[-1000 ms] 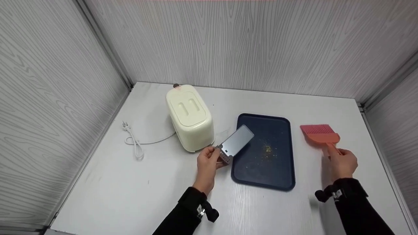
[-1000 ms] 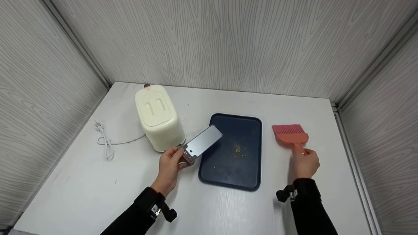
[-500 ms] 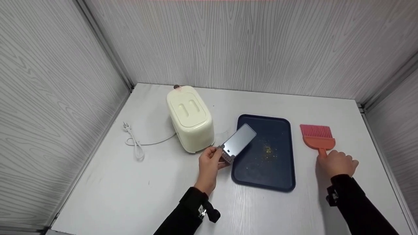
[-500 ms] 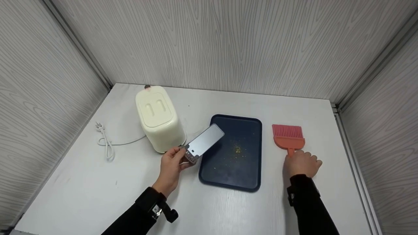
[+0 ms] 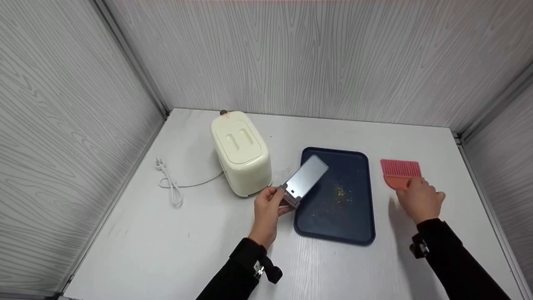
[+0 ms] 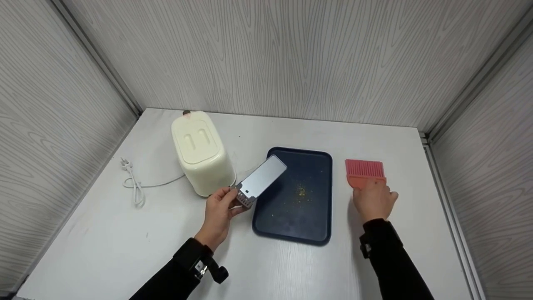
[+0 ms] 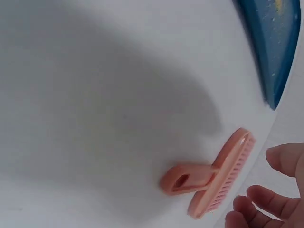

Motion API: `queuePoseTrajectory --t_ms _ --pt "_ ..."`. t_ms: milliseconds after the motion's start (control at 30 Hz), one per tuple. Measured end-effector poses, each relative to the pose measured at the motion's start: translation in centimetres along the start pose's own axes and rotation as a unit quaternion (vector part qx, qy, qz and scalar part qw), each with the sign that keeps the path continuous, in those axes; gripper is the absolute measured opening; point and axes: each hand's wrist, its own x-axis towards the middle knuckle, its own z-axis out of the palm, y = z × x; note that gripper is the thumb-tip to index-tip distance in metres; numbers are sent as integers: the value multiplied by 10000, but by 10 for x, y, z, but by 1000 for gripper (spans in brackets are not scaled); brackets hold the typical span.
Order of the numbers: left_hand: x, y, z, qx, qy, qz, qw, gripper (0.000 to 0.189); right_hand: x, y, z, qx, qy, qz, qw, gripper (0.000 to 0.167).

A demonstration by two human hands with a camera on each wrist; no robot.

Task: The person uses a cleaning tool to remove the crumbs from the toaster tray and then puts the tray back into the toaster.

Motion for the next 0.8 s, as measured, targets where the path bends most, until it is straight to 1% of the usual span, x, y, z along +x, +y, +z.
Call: queuePoseTrajectory --t_ms 133,267,367,467,567,633,800 --pt "1 -1 6 -94 10 -50 9999 19 -3 -34 -2 670 -207 -345 9969 30" --pt "2 -2 11 -145 -13 -35 9999 22 -14 -68 0 1200 -591 -747 9882 28" --pt "2 -1 15 -171 -19 -2 9999 24 -25 -92 6 1544 -854 -1091 9782 23" --pt "1 0 18 -194 -49 29 9998 24 -36 -112 12 1966 -1133 -1358 9644 18" --pt "0 2 20 -210 -68 41 9997 22 -46 -128 18 2402 -1489 -1402 9489 17" --pt "-1 3 21 -212 -72 37 9997 21 -51 -137 21 2590 -1622 -1388 9420 18" --pt "-1 2 24 -229 -101 54 9997 21 -58 -152 28 2837 -1706 -1312 9345 22"
